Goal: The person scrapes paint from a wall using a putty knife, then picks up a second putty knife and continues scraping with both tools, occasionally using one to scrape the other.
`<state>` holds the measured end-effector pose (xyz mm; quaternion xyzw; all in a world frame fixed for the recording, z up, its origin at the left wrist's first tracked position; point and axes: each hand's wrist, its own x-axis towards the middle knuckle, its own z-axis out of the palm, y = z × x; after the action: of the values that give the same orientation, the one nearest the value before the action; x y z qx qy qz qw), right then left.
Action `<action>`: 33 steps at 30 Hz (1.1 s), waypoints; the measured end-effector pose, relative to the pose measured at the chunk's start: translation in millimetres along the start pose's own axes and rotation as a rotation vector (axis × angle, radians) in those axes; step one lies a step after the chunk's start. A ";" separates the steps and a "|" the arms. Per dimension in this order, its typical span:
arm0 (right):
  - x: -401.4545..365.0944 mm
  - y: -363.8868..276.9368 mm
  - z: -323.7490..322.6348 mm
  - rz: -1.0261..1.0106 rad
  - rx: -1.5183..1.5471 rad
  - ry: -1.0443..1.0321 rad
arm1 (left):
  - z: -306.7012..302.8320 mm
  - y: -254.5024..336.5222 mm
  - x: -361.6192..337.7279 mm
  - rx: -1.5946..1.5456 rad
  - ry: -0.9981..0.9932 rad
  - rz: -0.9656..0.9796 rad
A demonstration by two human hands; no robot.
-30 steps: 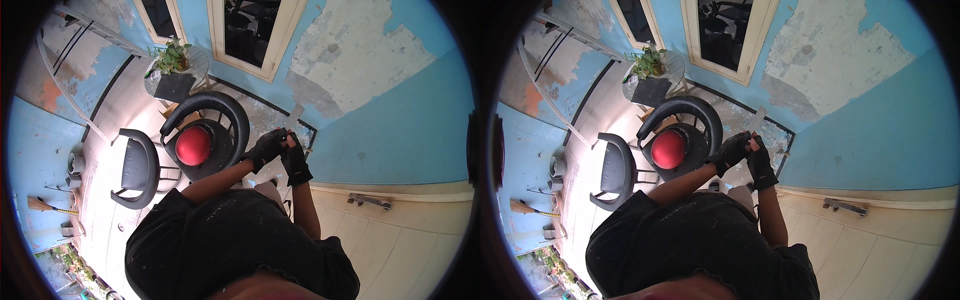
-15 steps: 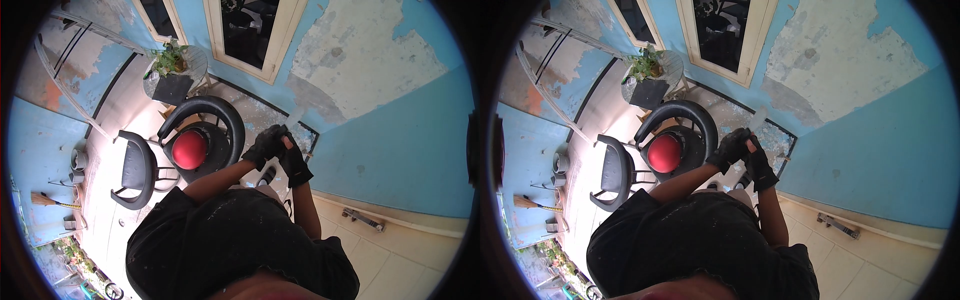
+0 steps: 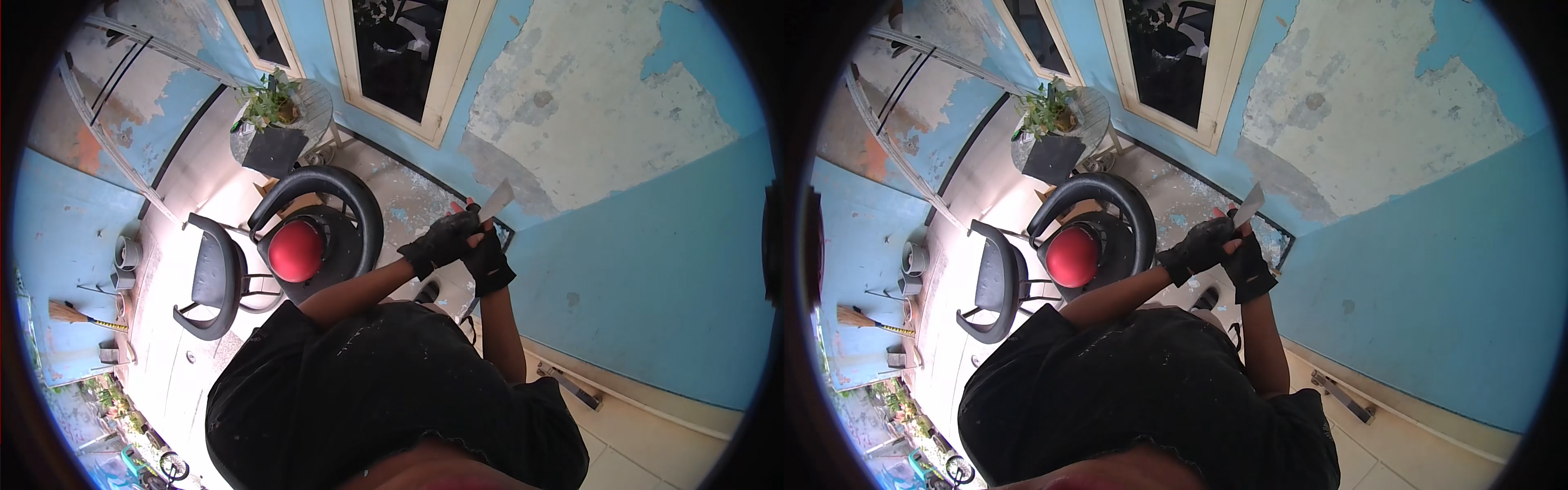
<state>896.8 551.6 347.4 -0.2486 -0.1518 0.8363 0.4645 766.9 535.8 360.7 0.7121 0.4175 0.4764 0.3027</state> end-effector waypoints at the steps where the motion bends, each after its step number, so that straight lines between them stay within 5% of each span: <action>1: 3.4 -3.5 -4.8 0.000 -0.001 -0.003 | 3.4 0.2 2.8 0.035 -0.013 -0.008; 12: 7.4 -32.3 -12.2 -0.002 -0.047 -0.230 | 23.8 2.3 36.1 0.103 0.059 0.077; 17: 14.6 -37.3 -27.0 0.082 -0.059 -0.114 | 25.5 -0.7 46.6 0.202 0.112 0.092; 19: 22.8 -40.1 -48.4 0.127 -0.108 -0.121 | 24.5 10.2 49.9 0.172 0.141 -0.124; 22: 23.4 -52.2 -69.6 0.127 -0.099 -0.272 | 25.4 28.2 53.2 0.110 0.101 -0.126; 27: -5.0 -79.4 -7.7 -0.087 -0.127 -0.009 | 48.8 5.2 40.3 0.237 0.003 -0.121; 30: -10.2 -90.0 -5.5 -0.319 -0.424 -0.095 | 58.9 10.8 37.1 0.265 0.000 -0.152; 33: -1.3 -105.0 -37.3 -0.262 -0.363 -0.164 | 64.9 15.1 42.9 0.269 -0.003 -0.188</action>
<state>991.7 606.2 367.7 -0.2374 -0.3679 0.7454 0.5026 840.4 564.5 367.9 0.7046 0.5419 0.3848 0.2486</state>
